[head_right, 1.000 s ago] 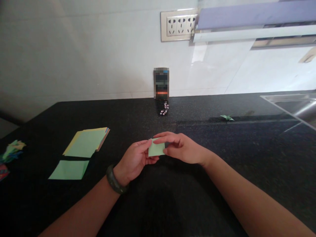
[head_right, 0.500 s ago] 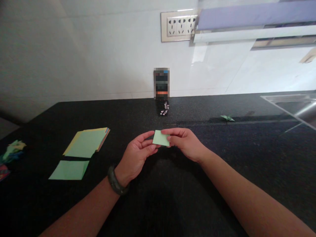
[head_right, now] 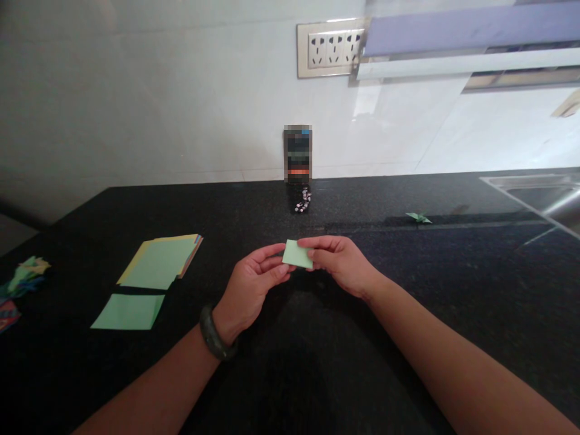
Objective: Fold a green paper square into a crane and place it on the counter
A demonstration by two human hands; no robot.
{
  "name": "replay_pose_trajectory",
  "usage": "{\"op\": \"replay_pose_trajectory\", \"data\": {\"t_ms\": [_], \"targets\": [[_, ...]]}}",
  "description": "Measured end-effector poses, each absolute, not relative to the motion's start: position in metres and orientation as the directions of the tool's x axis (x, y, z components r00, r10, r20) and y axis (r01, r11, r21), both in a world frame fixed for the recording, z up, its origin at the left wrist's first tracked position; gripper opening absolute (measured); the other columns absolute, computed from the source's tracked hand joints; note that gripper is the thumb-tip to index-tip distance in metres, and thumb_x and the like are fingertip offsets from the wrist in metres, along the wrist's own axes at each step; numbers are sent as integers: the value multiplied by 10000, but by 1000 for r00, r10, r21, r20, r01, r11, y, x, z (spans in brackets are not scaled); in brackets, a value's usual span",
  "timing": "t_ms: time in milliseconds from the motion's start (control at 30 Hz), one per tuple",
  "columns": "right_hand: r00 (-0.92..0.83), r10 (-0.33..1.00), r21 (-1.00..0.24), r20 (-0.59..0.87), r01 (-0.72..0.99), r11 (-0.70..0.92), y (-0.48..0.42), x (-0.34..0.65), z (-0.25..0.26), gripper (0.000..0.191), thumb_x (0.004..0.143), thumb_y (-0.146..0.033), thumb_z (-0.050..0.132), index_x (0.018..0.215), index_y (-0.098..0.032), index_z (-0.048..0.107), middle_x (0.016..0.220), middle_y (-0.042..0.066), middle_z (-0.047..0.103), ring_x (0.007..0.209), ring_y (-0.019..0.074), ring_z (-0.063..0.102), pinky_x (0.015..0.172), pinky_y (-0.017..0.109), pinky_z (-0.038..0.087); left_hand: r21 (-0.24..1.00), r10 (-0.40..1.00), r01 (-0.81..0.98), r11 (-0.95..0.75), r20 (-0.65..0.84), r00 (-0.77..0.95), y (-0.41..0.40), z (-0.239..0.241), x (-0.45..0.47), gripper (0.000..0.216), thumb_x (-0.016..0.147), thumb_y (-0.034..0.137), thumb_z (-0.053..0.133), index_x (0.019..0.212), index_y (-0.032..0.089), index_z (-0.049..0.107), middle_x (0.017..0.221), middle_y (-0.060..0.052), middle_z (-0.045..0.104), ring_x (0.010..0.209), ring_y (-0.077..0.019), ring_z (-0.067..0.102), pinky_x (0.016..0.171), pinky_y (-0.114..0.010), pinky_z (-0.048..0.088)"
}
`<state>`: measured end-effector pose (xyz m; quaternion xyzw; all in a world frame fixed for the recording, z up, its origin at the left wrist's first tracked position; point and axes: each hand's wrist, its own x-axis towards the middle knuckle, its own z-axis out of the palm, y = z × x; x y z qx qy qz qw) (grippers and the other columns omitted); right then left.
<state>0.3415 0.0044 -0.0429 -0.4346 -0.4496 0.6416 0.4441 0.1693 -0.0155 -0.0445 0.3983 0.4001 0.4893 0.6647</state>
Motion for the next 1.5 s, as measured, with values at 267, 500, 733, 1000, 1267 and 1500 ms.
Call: {"op": "replay_pose_trajectory", "data": {"t_ms": [267, 500, 733, 1000, 1267, 1500], "targets": [[-216, 967, -974, -134, -150, -169, 4, 341, -43, 263, 636, -230, 707, 889, -159, 705, 808, 50, 689, 626, 102, 582, 630, 267, 469, 936, 975, -299, 187, -139, 175, -15, -43, 170, 327, 653, 123, 667, 976, 129, 619, 852, -76, 697, 773, -157, 642, 674, -249, 486], [-324, 944, -998, -62, -4, -67, 2, 342, -40, 245, 721, -257, 645, 949, -175, 683, 820, 43, 674, 678, 111, 579, 649, 263, 464, 961, 980, -196, 196, -196, 20, -12, -44, 170, 195, 680, 159, 628, 872, 129, 639, 740, -55, 683, 682, -138, 629, 624, -236, 478], [-457, 883, -965, 102, 170, 200, -4, 341, -38, 758, 617, -215, 742, 1296, -273, 409, 1258, 66, 470, 1041, 190, 512, 820, 305, 454, 964, 970, -117, 240, -243, -12, -11, -41, 170, 101, 692, 213, 604, 733, 134, 650, 623, -21, 631, 568, -117, 577, 545, -226, 446], [-283, 958, -977, -50, 215, 12, -2, 335, -37, 230, 708, -378, 649, 671, -151, 655, 597, 2, 591, 547, 102, 503, 531, 239, 422, 969, 968, -103, 223, -209, 136, -13, -48, 168, 105, 695, 216, 600, 750, 147, 657, 624, -8, 611, 558, -120, 547, 563, -249, 440], [-280, 953, -991, -112, 107, -85, -1, 334, -39, 231, 669, -347, 681, 796, -156, 651, 701, 16, 620, 577, 97, 521, 485, 204, 413, 960, 951, -101, 261, -237, 200, -13, -44, 165, 118, 667, 239, 663, 701, 129, 636, 620, -21, 631, 527, -107, 533, 521, -222, 404], [-265, 961, -994, -73, 96, -50, 0, 337, -41, 165, 699, -296, 650, 772, -149, 631, 617, -9, 581, 506, 78, 478, 480, 216, 385, 929, 900, -108, 354, -307, 308, -14, -43, 165, 64, 662, 183, 655, 688, 124, 649, 614, -23, 628, 512, -95, 521, 509, -210, 385]]}}
